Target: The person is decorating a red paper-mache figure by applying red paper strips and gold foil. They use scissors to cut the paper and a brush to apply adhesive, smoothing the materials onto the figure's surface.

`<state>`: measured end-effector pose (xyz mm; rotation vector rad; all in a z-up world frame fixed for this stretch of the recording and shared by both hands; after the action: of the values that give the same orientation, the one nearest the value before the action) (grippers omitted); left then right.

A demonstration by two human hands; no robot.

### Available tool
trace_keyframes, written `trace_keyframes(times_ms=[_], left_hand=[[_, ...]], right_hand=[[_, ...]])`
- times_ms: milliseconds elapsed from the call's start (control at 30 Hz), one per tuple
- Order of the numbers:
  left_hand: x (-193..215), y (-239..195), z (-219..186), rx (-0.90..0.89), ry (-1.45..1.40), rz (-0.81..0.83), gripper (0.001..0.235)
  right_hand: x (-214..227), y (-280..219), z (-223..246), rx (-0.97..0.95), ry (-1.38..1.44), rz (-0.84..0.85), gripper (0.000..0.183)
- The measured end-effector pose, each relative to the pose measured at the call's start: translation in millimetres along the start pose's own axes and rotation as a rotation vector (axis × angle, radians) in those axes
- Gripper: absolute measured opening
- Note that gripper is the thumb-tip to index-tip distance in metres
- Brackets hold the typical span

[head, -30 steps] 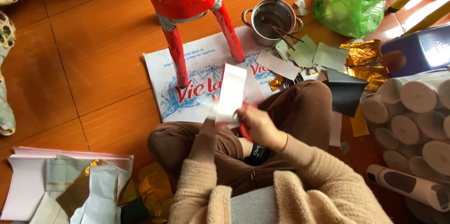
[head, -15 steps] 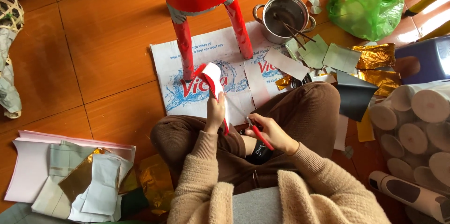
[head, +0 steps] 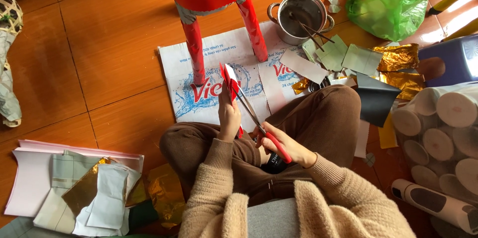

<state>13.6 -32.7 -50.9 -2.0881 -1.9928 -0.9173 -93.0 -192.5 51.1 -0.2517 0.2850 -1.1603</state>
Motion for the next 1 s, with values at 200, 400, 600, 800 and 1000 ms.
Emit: trace_keyframes(times_ms=[200,400,600,800,1000], left_hand=[[-6,1,12,-0.106,0.088,-0.034,0.052],[-8,1,9,-0.404,0.581,-0.096,0.048],[-26,-3,6,-0.576,0.714,-0.109,0.050],[-20,-3,3,-0.511,0.537,-0.041,0.056],[0,5,0,0.048,-0.497,-0.043,0.062]], right_hand=[[-5,0,14,-0.021,0.146,0.026,0.035],[-6,3,16,-0.035,0.622,0.080,0.062],[0,15,1,0.063,0.680,-0.019,0.065],[12,15,31,0.068,0.460,-0.314,0.044],[156,108,-100,-0.482,-0.537,-0.700,0.042]])
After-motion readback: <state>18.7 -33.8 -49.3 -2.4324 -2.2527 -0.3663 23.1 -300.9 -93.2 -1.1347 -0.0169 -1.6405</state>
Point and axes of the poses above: each hand's wrist, its own y-axis towards the middle knuckle, its own x-axis out of the back of the hand, z = x × y, the point moved 1 cm from there along y, towards the middle knuckle, and after that the axes turned 12 degrees about -x, right-handed, at the moved point
